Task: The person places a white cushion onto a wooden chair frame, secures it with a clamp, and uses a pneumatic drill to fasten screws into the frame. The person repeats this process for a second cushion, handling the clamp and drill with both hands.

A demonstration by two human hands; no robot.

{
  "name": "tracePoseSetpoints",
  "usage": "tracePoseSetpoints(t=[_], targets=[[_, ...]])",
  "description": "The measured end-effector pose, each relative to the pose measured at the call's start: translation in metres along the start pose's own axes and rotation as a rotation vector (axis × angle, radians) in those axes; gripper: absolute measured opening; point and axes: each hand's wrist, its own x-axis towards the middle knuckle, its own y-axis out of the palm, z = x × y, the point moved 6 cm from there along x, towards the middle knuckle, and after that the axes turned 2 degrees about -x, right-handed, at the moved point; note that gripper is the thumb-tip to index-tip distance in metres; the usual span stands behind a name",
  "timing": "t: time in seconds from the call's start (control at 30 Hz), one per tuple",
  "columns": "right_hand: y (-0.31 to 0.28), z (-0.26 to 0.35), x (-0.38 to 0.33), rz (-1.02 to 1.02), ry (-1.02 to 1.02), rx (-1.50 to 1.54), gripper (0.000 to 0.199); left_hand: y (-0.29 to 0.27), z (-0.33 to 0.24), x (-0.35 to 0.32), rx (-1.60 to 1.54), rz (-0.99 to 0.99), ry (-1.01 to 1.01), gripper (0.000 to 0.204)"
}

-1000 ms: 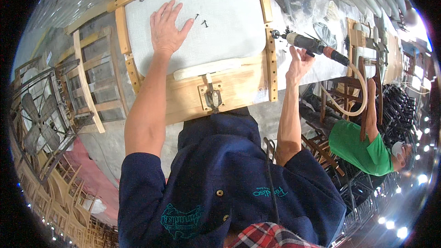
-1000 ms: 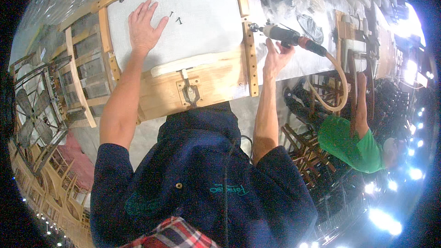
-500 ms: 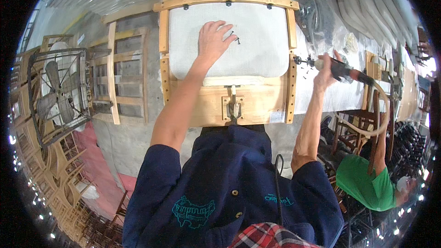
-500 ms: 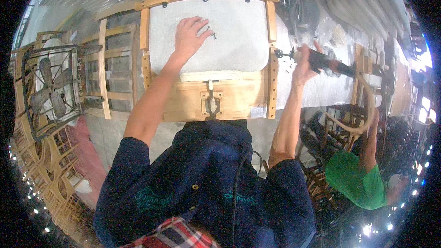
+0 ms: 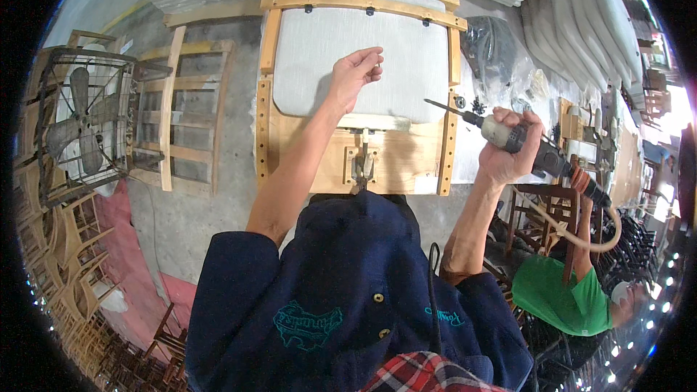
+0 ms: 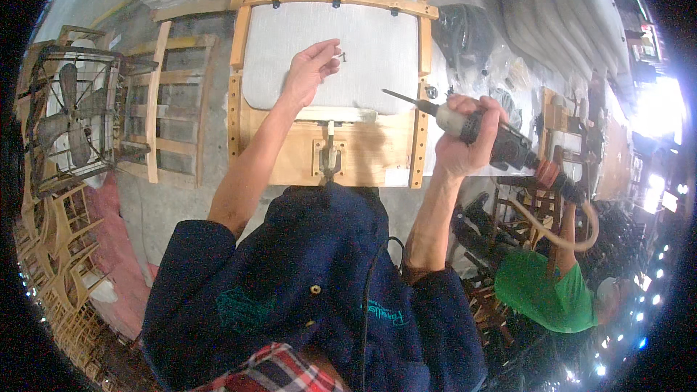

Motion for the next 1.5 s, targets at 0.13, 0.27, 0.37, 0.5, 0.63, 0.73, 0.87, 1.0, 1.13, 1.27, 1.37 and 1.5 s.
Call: tracePoseSetpoints(t=[0.13, 0.27, 0.37, 0.5, 0.63, 0.73, 0.87, 1.0, 1.13, 1.27, 1.37, 1.5], targets=[[0.035, 0.008, -0.004, 0.036, 0.024, 0.095, 0.023, 0.002, -0.001, -0.040, -0.303, 0.111, -0.024, 0.027], [0.064, 0.019, -0.014, 0.058, 0.034, 0.145, 0.021, 0.003, 0.003, -0.065, -0.478, 0.206, -0.035, 0.024], [0.082, 0.023, -0.025, 0.089, 0.065, 0.199, 0.020, 0.004, 0.005, -0.076, -0.520, 0.265, -0.048, 0.023], [0.091, 0.025, -0.034, 0.165, 0.070, 0.209, 0.016, 0.008, -0.002, -0.091, -0.505, 0.338, -0.034, 0.024], [0.099, 0.033, -0.047, 0.140, 0.079, 0.255, 0.015, 0.005, -0.011, -0.103, -0.416, 0.330, -0.010, 0.025], [0.105, 0.042, -0.055, 0.130, 0.061, 0.237, 0.015, 0.003, -0.017, -0.112, -0.371, 0.315, -0.002, 0.025], [0.109, 0.051, -0.062, 0.171, 0.036, 0.224, 0.015, 0.003, -0.027, -0.124, -0.354, 0.342, 0.042, 0.024], [0.112, 0.063, -0.074, 0.152, 0.019, 0.180, 0.016, 0.000, -0.031, -0.135, -0.211, 0.399, 0.038, 0.025], [0.110, 0.067, -0.077, 0.194, -0.023, 0.082, 0.018, 0.011, -0.041, -0.143, 0.100, 0.504, 0.032, 0.029], [0.102, 0.070, -0.062, 0.173, -0.091, 0.053, 0.022, 0.009, -0.047, -0.129, 0.093, 0.509, 0.036, 0.027], [0.105, 0.074, -0.047, 0.184, -0.071, 0.119, 0.023, -0.004, -0.045, -0.120, -0.148, 0.400, 0.021, 0.023], [0.103, 0.063, -0.037, 0.231, -0.030, 0.168, 0.023, -0.001, -0.037, -0.114, -0.352, 0.370, -0.004, 0.021]])
